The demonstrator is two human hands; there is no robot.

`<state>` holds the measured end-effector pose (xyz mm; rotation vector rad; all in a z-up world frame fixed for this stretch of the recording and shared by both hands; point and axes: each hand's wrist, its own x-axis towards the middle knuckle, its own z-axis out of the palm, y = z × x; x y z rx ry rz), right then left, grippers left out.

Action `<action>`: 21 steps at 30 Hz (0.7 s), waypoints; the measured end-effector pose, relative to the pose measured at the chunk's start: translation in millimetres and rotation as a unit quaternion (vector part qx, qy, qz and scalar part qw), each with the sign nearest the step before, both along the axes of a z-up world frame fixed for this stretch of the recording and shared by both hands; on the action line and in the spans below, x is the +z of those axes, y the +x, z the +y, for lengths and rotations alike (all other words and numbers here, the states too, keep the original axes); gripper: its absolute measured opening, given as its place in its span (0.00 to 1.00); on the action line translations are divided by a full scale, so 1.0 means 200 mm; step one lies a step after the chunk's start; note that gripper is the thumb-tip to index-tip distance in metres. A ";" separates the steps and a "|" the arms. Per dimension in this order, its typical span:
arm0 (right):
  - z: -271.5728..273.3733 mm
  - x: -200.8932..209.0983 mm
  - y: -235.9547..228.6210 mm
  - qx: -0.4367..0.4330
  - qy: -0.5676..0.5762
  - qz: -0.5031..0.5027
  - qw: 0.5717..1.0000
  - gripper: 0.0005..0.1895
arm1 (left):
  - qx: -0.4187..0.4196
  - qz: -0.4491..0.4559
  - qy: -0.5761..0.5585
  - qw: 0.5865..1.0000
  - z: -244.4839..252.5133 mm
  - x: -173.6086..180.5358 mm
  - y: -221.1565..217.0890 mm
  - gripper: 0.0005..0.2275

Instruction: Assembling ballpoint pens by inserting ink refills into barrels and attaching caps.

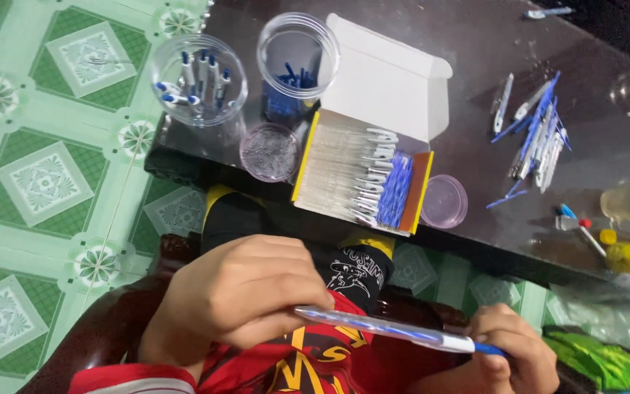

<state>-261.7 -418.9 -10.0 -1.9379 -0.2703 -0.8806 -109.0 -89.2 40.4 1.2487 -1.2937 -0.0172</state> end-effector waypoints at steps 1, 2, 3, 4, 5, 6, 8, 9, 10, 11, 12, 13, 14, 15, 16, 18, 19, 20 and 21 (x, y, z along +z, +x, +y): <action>0.05 0.01 0.01 -0.008 -0.001 0.001 1.000 0.18 | -0.008 0.001 -0.001 1.000 0.00 0.01 0.00 0.10; 0.09 0.03 0.03 -0.039 0.002 -0.016 0.999 0.20 | 0.008 0.009 -0.001 1.000 0.00 0.01 -0.01 0.09; 0.14 0.04 0.05 -0.070 0.006 -0.034 0.997 0.23 | 0.024 0.017 -0.001 1.000 0.01 0.02 -0.01 0.09; 0.10 0.03 0.04 -0.072 0.006 -0.034 0.997 0.23 | 0.022 0.017 -0.001 1.000 0.01 0.01 -0.01 0.09; 0.07 0.02 0.02 -0.034 -0.007 -0.028 0.999 0.20 | 0.027 0.018 0.002 0.999 0.01 -0.01 0.00 0.09; 0.03 0.01 0.01 0.007 -0.019 -0.021 1.000 0.17 | 0.035 0.018 0.004 0.999 0.01 -0.02 0.00 0.09; 0.02 0.01 0.02 0.011 -0.023 -0.023 0.999 0.17 | 0.049 0.028 0.006 0.998 0.01 0.00 -0.01 0.09; 0.01 0.01 0.02 0.016 -0.028 -0.025 0.999 0.17 | 0.062 0.037 0.009 0.997 0.01 0.01 -0.02 0.09; 0.02 0.02 0.03 0.016 -0.028 -0.025 0.999 0.17 | 0.063 0.037 0.008 0.997 0.02 0.00 -0.01 0.09; 0.02 0.03 0.04 0.020 -0.036 -0.026 0.999 0.17 | 0.067 0.031 0.007 0.997 0.02 0.00 -0.01 0.08; 0.03 0.04 0.04 0.024 -0.043 -0.027 0.998 0.16 | 0.072 0.024 0.007 0.997 0.02 -0.01 0.00 0.08; 0.01 0.04 0.04 0.024 -0.043 -0.026 0.998 0.16 | 0.072 0.024 0.007 0.997 0.02 -0.01 0.00 0.08; 0.00 0.05 0.04 0.038 -0.057 -0.015 0.998 0.16 | 0.078 0.027 0.009 0.997 0.02 -0.02 -0.01 0.08; -0.01 0.06 0.04 0.052 -0.071 -0.003 0.996 0.15 | 0.083 0.030 0.010 0.996 0.02 -0.02 -0.01 0.08; 0.00 0.05 0.04 0.052 -0.071 -0.002 0.996 0.15 | 0.082 0.031 0.010 0.996 0.02 -0.02 -0.01 0.08; 0.00 0.04 0.05 0.043 -0.065 -0.028 0.997 0.15 | 0.093 0.040 0.020 0.995 0.03 -0.02 -0.01 0.06; 0.00 0.06 0.04 0.043 -0.065 -0.028 0.997 0.15 | 0.092 0.040 0.020 0.995 0.03 -0.02 0.00 0.06; 0.00 0.07 0.04 0.048 -0.072 -0.010 0.996 0.14 | 0.098 0.035 0.022 0.994 0.03 -0.03 0.00 0.06; 0.00 0.08 0.03 0.053 -0.080 0.007 0.995 0.13 | 0.103 0.029 0.024 0.994 0.03 -0.04 0.00 0.06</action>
